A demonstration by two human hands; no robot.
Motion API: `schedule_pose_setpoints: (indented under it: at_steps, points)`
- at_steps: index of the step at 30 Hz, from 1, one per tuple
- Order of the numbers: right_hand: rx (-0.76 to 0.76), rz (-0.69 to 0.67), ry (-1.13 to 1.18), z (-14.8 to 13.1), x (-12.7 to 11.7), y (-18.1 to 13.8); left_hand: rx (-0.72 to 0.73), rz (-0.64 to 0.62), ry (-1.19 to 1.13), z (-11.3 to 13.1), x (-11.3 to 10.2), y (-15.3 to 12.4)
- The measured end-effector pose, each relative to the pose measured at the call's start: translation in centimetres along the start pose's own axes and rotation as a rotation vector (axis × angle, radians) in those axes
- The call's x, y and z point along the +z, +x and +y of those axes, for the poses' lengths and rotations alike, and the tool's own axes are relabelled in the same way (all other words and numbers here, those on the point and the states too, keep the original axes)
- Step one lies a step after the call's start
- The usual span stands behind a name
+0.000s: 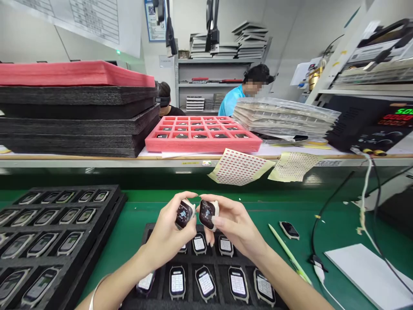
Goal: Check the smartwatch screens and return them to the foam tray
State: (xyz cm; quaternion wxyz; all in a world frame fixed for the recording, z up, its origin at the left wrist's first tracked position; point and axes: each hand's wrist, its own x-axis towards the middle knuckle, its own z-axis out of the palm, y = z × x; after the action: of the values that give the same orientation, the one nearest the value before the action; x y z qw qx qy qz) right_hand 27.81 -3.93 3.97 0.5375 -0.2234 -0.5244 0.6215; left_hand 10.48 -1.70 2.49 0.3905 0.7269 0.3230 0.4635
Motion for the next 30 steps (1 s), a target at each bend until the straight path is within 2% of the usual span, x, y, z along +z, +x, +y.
schedule_pose_setpoints:
  at_steps: [3,11,15,19,23,30]
  points:
    - [-0.005,0.0,-0.005,0.23,-0.11,-0.06,-0.026,-0.028,0.03,-0.01,-0.12,-0.05]
    - [-0.022,-0.022,-0.051,0.45,-0.53,-0.29,0.004,-0.003,-0.016,0.23,-0.31,-0.32]
    - [-0.014,-0.033,-0.083,0.63,-0.77,-0.33,0.023,0.031,0.077,0.24,-0.3,-0.29]
    - [-0.012,-0.044,-0.115,0.58,-0.91,-0.39,0.024,0.002,0.149,0.38,-0.52,-0.32]
    - [-0.021,-0.054,-0.126,0.46,-0.89,-0.41,0.048,-0.021,0.117,0.31,-0.57,-0.27]
    - [-0.025,-0.034,-0.12,0.67,-0.81,-0.26,0.062,0.031,0.105,-0.11,-0.44,-0.1]
